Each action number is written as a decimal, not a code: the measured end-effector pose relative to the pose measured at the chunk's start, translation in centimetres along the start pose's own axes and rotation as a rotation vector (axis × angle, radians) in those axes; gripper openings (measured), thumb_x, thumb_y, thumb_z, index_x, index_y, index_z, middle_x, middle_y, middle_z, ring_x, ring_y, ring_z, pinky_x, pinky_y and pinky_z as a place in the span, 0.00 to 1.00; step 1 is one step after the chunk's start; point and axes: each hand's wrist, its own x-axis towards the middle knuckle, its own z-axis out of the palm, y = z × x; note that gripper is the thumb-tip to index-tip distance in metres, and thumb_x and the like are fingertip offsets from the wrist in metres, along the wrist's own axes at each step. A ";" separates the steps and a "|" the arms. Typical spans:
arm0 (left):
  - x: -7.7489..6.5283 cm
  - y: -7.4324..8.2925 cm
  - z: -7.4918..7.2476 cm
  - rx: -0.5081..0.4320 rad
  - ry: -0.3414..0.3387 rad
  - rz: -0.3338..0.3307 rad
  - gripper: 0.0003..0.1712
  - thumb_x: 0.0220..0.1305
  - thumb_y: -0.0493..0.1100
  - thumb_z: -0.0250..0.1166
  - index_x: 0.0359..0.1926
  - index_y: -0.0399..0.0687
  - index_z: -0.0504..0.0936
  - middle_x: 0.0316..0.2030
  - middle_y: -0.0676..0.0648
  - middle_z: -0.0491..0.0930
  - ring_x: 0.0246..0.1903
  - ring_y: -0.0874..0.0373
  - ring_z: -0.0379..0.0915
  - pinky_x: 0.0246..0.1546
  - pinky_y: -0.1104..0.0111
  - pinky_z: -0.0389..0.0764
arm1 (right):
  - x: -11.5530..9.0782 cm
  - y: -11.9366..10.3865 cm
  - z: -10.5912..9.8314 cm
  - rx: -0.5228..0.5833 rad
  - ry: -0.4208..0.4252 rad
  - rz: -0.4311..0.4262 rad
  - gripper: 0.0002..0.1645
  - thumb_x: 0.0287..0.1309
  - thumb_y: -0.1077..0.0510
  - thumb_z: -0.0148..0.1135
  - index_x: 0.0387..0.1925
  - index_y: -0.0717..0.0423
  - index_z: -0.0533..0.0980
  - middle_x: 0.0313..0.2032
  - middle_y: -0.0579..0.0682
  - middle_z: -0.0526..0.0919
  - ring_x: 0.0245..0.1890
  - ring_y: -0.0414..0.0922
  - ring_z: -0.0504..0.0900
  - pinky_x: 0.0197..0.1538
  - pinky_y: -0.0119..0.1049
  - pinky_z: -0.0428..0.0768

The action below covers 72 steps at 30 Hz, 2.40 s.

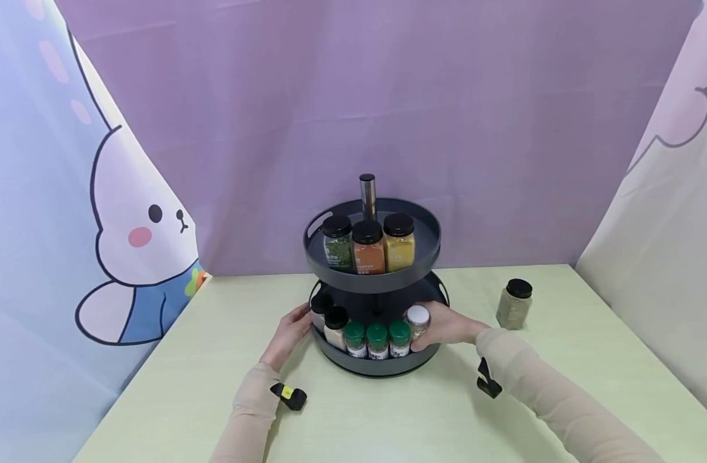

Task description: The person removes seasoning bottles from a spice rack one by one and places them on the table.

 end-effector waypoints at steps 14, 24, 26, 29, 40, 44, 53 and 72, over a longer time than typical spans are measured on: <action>0.9 -1.8 0.0 0.015 0.022 0.024 0.29 0.68 0.41 0.50 0.64 0.29 0.58 0.61 0.30 0.63 0.61 0.42 0.62 0.59 0.57 0.69 | -0.1 0.1 -0.4 -0.061 0.092 -0.052 0.28 0.34 0.52 0.75 0.41 0.55 0.74 0.36 0.46 0.80 0.36 0.41 0.78 0.40 0.34 0.78; 0.9 -1.7 0.2 0.017 0.031 -0.002 0.29 0.68 0.42 0.50 0.65 0.31 0.58 0.61 0.32 0.64 0.60 0.44 0.63 0.59 0.59 0.70 | -0.5 -0.7 -1.9 -0.090 0.168 -0.009 0.25 0.33 0.57 0.71 0.40 0.56 0.75 0.33 0.46 0.82 0.34 0.41 0.79 0.39 0.35 0.79; 0.9 -1.7 0.1 0.012 0.029 -0.003 0.30 0.68 0.42 0.50 0.65 0.31 0.58 0.62 0.32 0.63 0.60 0.44 0.63 0.59 0.58 0.69 | -0.6 -1.0 -2.3 -0.098 0.196 -0.001 0.27 0.33 0.58 0.71 0.42 0.57 0.75 0.34 0.47 0.83 0.34 0.41 0.79 0.39 0.35 0.78; 0.9 -1.6 0.1 0.011 0.027 0.001 0.29 0.68 0.42 0.50 0.65 0.31 0.58 0.62 0.32 0.63 0.60 0.44 0.63 0.59 0.58 0.69 | -0.7 -1.3 -2.8 -0.102 0.230 0.009 0.29 0.34 0.58 0.71 0.44 0.58 0.75 0.36 0.49 0.83 0.35 0.41 0.79 0.40 0.36 0.78; 0.3 -0.6 -0.1 -0.006 0.009 0.003 0.29 0.68 0.40 0.50 0.65 0.29 0.57 0.62 0.30 0.62 0.61 0.42 0.61 0.60 0.56 0.68 | -1.6 -1.4 -4.2 -0.081 0.257 0.083 0.27 0.35 0.56 0.72 0.43 0.56 0.75 0.37 0.49 0.83 0.37 0.43 0.79 0.42 0.38 0.78; 0.7 -1.3 0.0 0.009 0.023 -0.005 0.30 0.68 0.42 0.51 0.65 0.30 0.57 0.62 0.31 0.63 0.61 0.43 0.62 0.60 0.57 0.68 | -2.3 -1.2 -4.6 -0.026 0.263 0.111 0.28 0.35 0.55 0.73 0.42 0.56 0.74 0.37 0.49 0.82 0.38 0.44 0.79 0.43 0.38 0.77; 0.8 -1.5 0.1 0.011 0.027 -0.007 0.30 0.68 0.42 0.50 0.65 0.30 0.57 0.62 0.31 0.62 0.61 0.43 0.62 0.60 0.57 0.68 | -4.2 -0.3 -5.7 0.030 0.278 0.095 0.29 0.37 0.59 0.72 0.45 0.61 0.73 0.40 0.55 0.81 0.41 0.46 0.79 0.46 0.39 0.76; -1.5 1.9 0.2 0.010 -0.012 -0.002 0.29 0.67 0.38 0.49 0.64 0.26 0.56 0.62 0.29 0.61 0.61 0.40 0.60 0.61 0.56 0.67 | -8.4 3.0 -7.3 -0.153 0.364 0.192 0.35 0.36 0.53 0.74 0.47 0.65 0.71 0.39 0.57 0.81 0.38 0.45 0.78 0.34 0.34 0.78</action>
